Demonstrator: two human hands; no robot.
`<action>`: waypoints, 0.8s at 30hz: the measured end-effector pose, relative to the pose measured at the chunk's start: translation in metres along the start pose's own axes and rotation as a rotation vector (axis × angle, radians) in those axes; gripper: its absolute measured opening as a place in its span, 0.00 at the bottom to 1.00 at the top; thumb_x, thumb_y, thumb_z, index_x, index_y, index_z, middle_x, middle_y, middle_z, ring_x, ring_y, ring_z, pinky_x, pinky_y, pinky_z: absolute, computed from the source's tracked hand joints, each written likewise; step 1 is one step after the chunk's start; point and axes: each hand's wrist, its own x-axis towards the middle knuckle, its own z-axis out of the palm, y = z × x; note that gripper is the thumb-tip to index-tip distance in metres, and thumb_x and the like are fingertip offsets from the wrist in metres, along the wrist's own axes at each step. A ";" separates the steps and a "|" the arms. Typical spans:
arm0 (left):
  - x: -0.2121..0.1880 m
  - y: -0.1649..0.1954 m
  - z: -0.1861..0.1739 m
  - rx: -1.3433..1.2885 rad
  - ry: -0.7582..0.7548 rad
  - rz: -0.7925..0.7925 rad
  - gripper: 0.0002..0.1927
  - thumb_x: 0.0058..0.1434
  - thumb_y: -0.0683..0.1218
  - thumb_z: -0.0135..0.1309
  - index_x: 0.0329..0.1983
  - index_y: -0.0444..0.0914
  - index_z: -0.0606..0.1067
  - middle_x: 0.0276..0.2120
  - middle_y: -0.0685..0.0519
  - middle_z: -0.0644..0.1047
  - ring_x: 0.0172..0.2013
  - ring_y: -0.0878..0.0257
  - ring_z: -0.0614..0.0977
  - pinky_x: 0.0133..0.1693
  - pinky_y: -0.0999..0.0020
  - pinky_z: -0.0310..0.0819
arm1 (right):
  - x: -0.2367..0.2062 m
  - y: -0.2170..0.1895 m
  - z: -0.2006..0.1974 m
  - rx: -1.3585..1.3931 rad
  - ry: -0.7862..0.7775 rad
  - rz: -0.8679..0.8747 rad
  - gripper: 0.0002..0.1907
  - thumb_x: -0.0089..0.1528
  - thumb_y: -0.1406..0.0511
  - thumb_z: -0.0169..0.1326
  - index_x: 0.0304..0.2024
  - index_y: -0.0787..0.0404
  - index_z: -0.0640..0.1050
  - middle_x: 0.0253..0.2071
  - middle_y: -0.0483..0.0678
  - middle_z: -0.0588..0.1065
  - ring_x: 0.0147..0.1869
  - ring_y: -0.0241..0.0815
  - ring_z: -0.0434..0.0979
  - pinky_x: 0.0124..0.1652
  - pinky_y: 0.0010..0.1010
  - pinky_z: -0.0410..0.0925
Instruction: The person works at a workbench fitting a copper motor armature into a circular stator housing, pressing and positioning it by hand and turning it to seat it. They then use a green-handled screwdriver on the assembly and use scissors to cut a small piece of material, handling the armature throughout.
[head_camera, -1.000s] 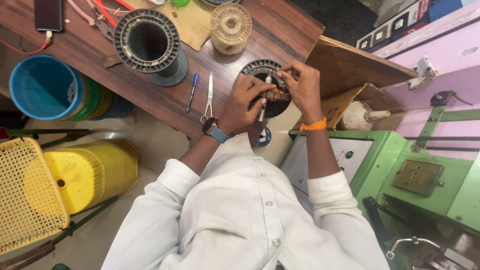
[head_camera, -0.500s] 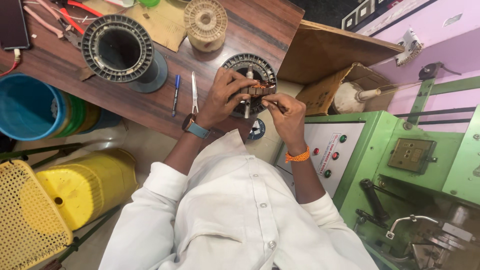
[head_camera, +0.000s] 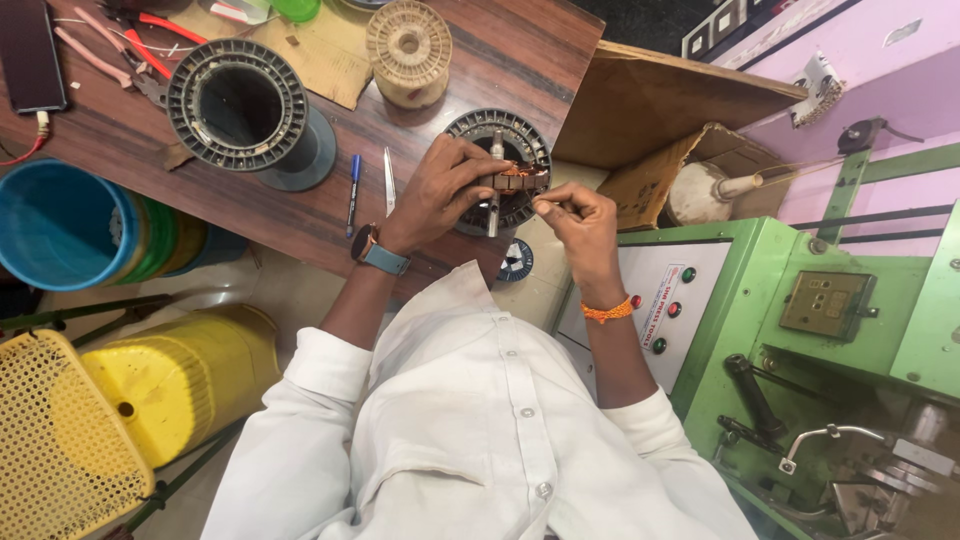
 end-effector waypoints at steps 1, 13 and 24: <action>0.000 0.000 0.000 -0.008 0.000 -0.007 0.20 0.66 0.47 0.58 0.61 0.42 0.77 0.47 0.52 0.75 0.50 0.54 0.73 0.56 0.58 0.68 | 0.001 0.000 -0.002 0.021 -0.016 0.034 0.04 0.63 0.71 0.62 0.37 0.67 0.81 0.28 0.37 0.73 0.28 0.23 0.60 0.28 0.18 0.54; -0.001 0.003 0.005 -0.011 0.029 -0.013 0.19 0.66 0.46 0.58 0.61 0.41 0.77 0.47 0.51 0.75 0.50 0.53 0.73 0.57 0.57 0.67 | -0.002 -0.024 0.009 -0.549 0.111 -0.200 0.04 0.61 0.69 0.65 0.36 0.65 0.84 0.18 0.43 0.66 0.22 0.28 0.57 0.24 0.26 0.52; -0.012 0.001 0.015 0.366 0.073 0.146 0.19 0.63 0.44 0.62 0.57 0.54 0.80 0.55 0.57 0.72 0.54 0.57 0.72 0.55 0.58 0.65 | -0.009 0.006 0.037 -0.653 0.055 -0.565 0.04 0.62 0.76 0.58 0.39 0.66 0.80 0.35 0.52 0.79 0.35 0.46 0.81 0.35 0.34 0.73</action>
